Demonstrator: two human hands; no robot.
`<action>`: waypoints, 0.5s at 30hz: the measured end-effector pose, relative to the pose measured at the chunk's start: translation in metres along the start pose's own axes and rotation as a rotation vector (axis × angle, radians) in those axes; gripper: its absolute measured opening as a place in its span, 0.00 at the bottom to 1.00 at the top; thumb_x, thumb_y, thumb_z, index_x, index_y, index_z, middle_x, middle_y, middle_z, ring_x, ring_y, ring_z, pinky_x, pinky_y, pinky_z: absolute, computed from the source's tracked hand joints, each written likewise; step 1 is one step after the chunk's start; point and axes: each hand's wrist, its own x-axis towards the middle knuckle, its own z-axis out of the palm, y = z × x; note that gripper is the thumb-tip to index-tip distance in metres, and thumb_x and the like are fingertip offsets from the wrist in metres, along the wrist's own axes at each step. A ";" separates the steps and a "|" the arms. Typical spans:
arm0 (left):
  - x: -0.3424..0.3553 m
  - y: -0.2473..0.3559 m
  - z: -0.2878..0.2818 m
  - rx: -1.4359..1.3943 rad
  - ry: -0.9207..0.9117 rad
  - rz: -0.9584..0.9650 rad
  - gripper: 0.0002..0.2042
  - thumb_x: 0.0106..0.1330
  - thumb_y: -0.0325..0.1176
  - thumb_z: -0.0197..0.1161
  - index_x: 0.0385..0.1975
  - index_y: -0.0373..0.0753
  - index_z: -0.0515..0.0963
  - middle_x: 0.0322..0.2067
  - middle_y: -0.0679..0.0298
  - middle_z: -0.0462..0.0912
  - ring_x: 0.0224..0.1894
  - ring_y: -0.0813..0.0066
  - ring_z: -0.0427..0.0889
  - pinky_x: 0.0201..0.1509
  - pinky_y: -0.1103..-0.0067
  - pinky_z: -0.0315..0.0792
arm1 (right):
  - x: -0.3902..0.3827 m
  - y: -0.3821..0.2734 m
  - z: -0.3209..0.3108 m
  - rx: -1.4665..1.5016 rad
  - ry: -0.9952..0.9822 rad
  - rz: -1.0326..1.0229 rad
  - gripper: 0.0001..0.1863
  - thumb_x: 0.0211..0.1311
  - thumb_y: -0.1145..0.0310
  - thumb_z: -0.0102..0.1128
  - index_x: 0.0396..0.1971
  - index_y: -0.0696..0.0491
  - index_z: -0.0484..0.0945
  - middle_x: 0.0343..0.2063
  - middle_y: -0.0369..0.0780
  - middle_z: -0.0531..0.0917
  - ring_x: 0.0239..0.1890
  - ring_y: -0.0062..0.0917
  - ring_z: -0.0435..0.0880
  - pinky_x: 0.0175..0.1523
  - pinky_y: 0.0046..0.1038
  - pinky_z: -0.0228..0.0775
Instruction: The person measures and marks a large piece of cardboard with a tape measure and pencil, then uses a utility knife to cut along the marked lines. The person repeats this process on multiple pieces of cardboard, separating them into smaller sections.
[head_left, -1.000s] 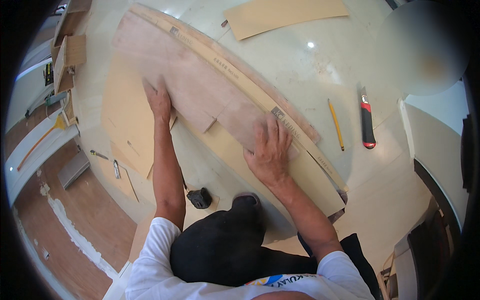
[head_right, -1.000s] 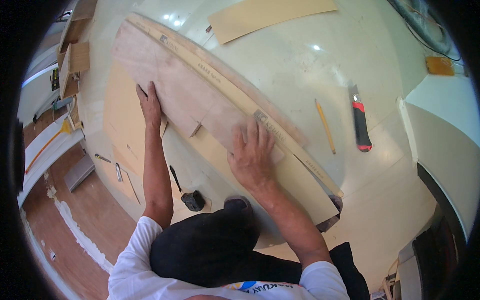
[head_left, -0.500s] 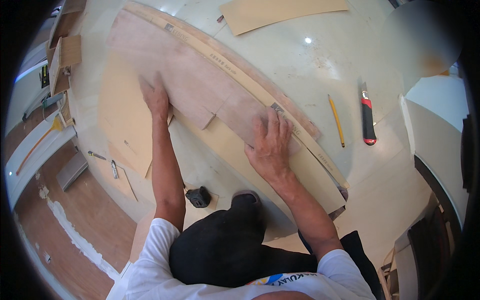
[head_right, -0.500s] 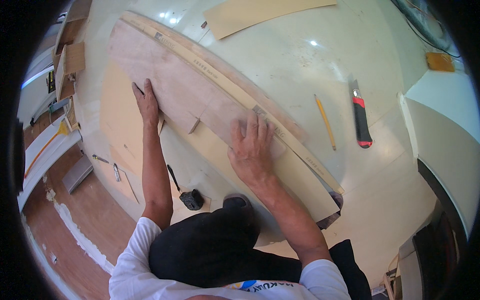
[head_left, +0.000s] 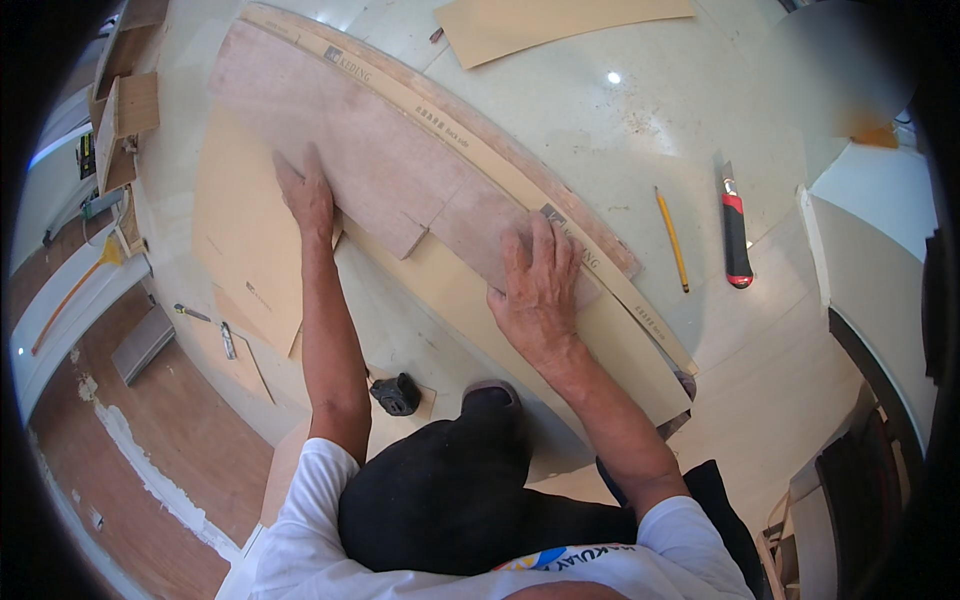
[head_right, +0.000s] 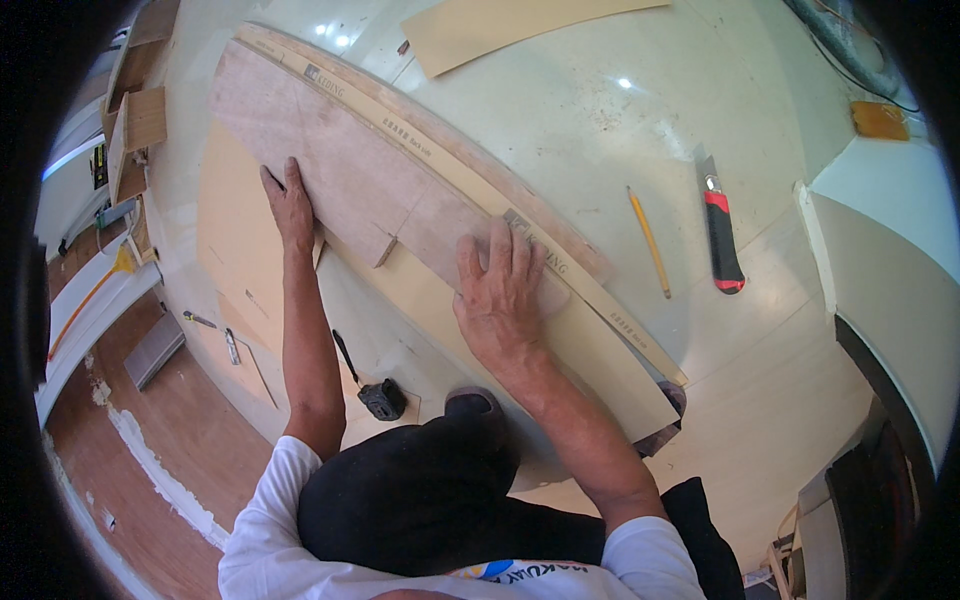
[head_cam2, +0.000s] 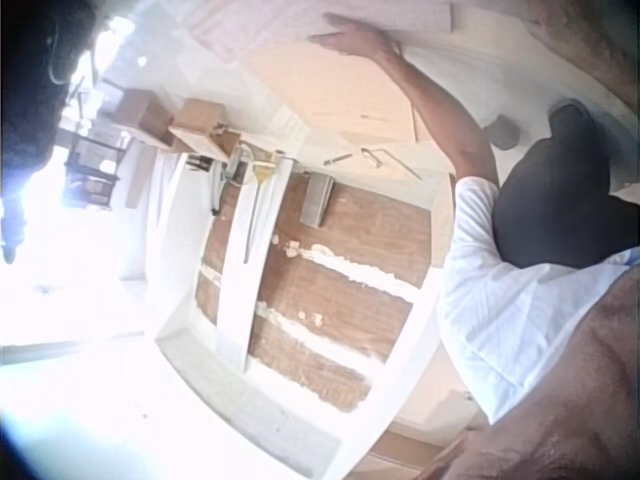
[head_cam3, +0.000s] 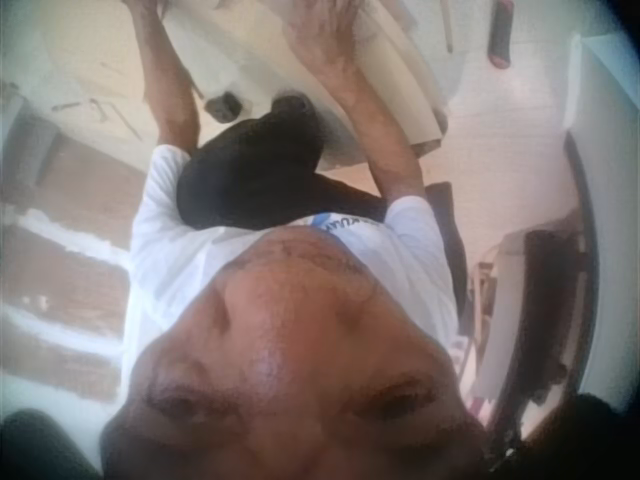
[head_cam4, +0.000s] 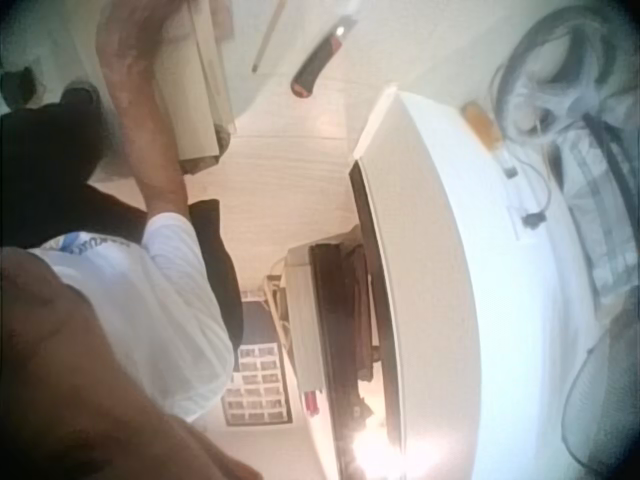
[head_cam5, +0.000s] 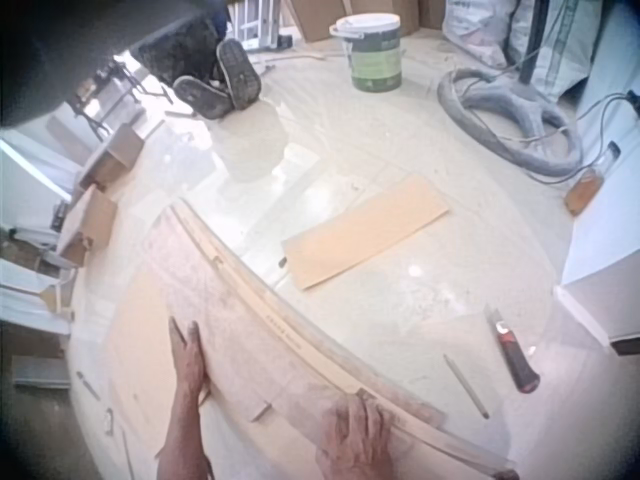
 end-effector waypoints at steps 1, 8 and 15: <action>0.000 0.001 0.000 -0.001 0.000 -0.002 0.40 0.71 0.51 0.56 0.72 0.25 0.53 0.72 0.39 0.56 0.74 0.47 0.56 0.77 0.65 0.51 | 0.001 0.000 -0.002 0.000 -0.005 0.000 0.42 0.41 0.68 0.78 0.59 0.55 0.66 0.63 0.55 0.62 0.65 0.51 0.61 0.67 0.59 0.53; -0.001 0.003 0.000 -0.008 0.001 -0.018 0.41 0.71 0.51 0.57 0.72 0.25 0.53 0.72 0.40 0.56 0.74 0.47 0.56 0.77 0.66 0.51 | 0.001 0.001 0.003 -0.028 0.047 -0.011 0.41 0.42 0.68 0.77 0.59 0.54 0.66 0.62 0.55 0.63 0.65 0.51 0.61 0.67 0.56 0.54; 0.010 -0.003 -0.005 0.132 0.068 0.081 0.40 0.67 0.47 0.63 0.71 0.27 0.55 0.71 0.41 0.57 0.74 0.47 0.57 0.76 0.63 0.52 | 0.000 0.001 -0.013 0.053 0.012 -0.015 0.40 0.44 0.65 0.77 0.59 0.57 0.68 0.63 0.54 0.63 0.65 0.51 0.63 0.66 0.53 0.58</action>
